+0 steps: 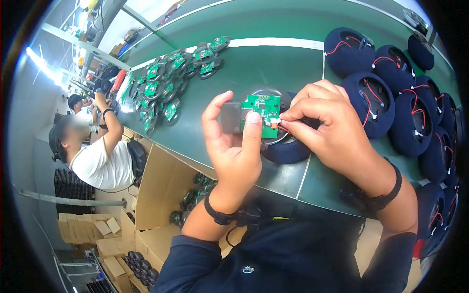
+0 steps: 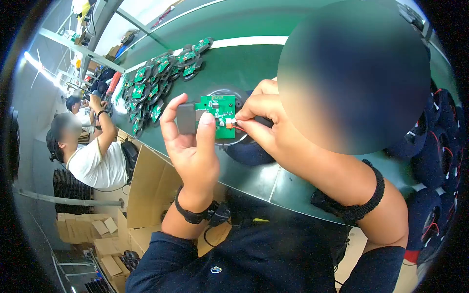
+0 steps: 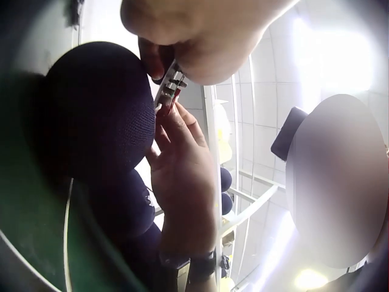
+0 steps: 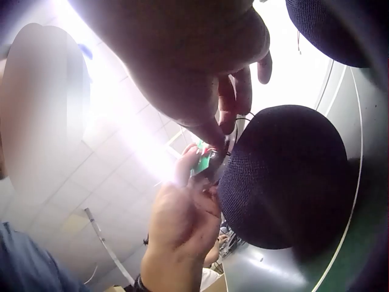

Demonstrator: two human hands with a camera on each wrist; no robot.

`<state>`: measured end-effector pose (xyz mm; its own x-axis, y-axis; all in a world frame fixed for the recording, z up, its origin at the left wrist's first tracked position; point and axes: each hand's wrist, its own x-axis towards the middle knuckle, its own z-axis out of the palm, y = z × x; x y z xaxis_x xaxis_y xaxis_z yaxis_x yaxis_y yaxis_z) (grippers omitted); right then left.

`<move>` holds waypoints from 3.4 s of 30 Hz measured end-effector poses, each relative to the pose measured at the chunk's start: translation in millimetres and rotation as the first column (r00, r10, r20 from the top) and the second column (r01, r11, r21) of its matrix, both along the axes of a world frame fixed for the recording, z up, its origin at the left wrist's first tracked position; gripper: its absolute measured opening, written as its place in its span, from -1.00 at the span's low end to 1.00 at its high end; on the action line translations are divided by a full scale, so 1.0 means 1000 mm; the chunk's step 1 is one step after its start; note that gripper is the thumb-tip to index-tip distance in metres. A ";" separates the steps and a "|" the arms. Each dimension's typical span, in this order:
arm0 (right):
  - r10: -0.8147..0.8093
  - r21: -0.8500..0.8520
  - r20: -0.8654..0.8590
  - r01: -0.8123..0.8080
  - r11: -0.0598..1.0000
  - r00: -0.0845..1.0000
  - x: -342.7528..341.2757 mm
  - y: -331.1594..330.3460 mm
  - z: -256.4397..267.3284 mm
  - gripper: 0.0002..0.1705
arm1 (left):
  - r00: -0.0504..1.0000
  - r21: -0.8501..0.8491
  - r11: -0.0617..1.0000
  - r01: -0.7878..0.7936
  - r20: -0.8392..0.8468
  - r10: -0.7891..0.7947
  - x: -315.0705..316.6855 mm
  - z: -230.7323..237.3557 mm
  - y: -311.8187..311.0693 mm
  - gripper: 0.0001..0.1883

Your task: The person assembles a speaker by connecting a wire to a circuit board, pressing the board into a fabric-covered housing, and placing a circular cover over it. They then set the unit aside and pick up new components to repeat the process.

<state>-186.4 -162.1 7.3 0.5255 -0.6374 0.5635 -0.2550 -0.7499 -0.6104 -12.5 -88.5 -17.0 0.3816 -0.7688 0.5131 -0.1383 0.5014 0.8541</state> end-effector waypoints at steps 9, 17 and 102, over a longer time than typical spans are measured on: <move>-0.110 -0.250 0.024 0.113 0.962 0.994 0.001 0.004 -0.002 -0.83 | 0.997 0.057 0.998 0.003 -0.082 0.001 0.000 -0.001 0.002 -0.45; 0.012 -0.202 0.037 -0.004 0.979 0.999 0.001 -0.005 -0.007 -0.84 | 0.994 0.076 0.997 0.010 -0.105 -0.002 0.003 -0.004 0.000 -0.44; 0.121 0.007 -0.004 -0.121 0.993 0.993 -0.007 -0.005 0.001 -0.74 | 0.997 -0.007 1.000 0.023 -0.071 -0.024 0.007 -0.022 -0.006 -0.43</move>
<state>-193.0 -167.3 8.6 0.6014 -0.5727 0.5571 -0.1648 -0.7712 -0.6149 -5.6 -94.1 -39.4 0.3992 -0.7751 0.4898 -0.0650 0.5089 0.8584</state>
